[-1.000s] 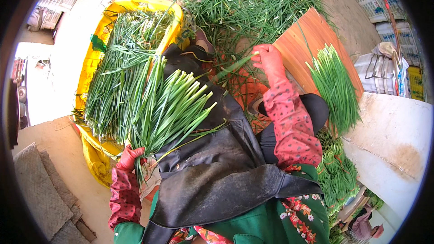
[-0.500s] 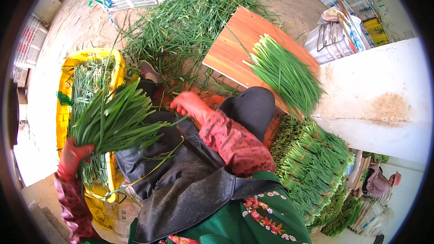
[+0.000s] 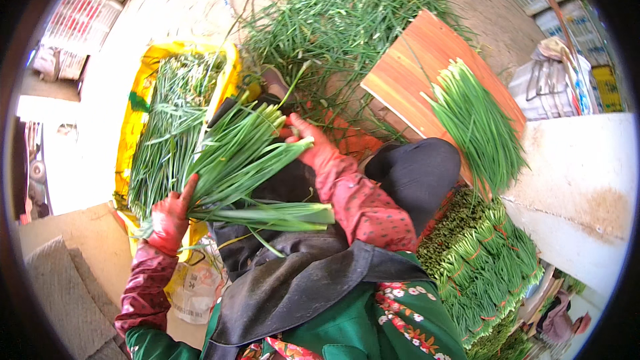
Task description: The person sorts bunches of green vegetables by hand and then ties them together with a red string on a wooden board.
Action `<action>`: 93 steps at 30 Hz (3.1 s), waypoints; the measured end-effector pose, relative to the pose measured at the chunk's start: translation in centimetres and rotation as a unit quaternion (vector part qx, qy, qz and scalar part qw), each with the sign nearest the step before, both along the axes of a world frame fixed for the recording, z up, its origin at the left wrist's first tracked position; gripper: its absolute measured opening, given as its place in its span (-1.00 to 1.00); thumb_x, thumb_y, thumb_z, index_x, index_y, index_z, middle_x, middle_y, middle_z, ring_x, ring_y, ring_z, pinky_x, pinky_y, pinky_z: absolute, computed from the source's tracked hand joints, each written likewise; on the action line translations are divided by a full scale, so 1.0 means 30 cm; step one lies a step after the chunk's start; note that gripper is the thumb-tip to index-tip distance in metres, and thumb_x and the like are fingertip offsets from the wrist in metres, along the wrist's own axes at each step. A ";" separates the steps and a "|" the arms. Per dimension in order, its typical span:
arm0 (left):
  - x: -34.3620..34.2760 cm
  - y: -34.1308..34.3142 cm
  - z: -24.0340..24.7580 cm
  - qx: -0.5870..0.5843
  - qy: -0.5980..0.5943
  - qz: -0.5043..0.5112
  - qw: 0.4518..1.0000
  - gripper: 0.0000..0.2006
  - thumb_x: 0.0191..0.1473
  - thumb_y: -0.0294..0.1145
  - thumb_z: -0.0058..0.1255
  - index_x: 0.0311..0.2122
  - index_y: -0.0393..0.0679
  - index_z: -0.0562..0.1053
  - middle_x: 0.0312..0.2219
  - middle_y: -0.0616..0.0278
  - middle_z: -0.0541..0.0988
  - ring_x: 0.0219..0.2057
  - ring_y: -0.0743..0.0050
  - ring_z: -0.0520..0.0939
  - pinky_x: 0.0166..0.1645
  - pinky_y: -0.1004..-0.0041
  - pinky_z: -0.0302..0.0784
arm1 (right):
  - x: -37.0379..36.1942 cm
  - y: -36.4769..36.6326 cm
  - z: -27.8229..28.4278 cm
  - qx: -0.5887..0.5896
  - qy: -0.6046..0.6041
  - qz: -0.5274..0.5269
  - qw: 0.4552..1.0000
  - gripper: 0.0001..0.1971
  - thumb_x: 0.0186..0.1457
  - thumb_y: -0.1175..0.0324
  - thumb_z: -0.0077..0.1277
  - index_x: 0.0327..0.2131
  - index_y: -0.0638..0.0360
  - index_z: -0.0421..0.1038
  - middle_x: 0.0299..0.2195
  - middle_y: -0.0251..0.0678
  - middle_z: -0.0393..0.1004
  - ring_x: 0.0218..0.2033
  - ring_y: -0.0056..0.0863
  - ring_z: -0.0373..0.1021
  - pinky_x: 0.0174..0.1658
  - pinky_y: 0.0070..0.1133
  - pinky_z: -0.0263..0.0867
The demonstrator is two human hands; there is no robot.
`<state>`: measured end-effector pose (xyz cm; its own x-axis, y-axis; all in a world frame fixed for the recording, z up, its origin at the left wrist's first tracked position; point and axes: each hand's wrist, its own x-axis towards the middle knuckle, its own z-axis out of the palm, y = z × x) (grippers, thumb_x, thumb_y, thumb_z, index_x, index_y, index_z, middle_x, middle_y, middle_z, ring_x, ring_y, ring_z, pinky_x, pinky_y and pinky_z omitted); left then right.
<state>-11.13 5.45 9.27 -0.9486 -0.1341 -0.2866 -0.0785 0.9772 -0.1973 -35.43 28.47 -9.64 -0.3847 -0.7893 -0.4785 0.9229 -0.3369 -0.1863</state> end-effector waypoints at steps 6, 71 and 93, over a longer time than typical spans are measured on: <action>0.205 0.043 -0.134 0.025 0.032 0.048 0.998 -0.12 -0.19 -0.49 0.05 0.28 0.33 0.02 -0.59 0.11 0.38 -0.64 0.10 0.49 -0.57 0.16 0.39 | -0.145 0.265 0.065 0.086 0.139 0.008 0.987 -0.72 0.12 0.28 -0.03 -0.11 0.13 0.43 -0.63 -0.62 0.18 -0.74 -0.83 -0.03 -0.69 -0.78 -0.14; 0.213 0.106 -0.185 0.226 0.162 0.179 0.944 -0.24 -0.24 -0.56 0.06 0.16 0.31 0.25 -0.45 0.05 0.48 -0.49 -0.02 0.56 -0.44 0.18 0.44 | -0.443 0.109 0.205 0.578 0.582 0.107 0.562 -0.71 0.14 0.24 -0.08 -0.18 0.25 0.39 -0.41 -0.23 0.52 -0.43 -0.46 0.44 -0.38 -0.52 0.38; 0.232 0.158 -0.232 0.093 -0.006 0.307 0.947 0.00 -0.31 -0.61 0.11 0.29 0.15 -0.08 -0.44 -0.01 0.47 -0.46 -0.05 0.58 -0.41 0.15 0.48 | 0.039 0.104 0.387 0.355 0.379 0.274 0.810 -0.68 0.19 0.14 -0.12 -0.38 0.18 0.49 -0.63 -0.45 0.39 -0.71 -0.72 0.22 -0.64 -0.71 0.11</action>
<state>-4.17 10.19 2.30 -0.7050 -0.6055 -0.3692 -0.6417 0.7663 -0.0313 -34.27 31.60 1.97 -0.4657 -0.5700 -0.6769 0.4277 0.5247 -0.7361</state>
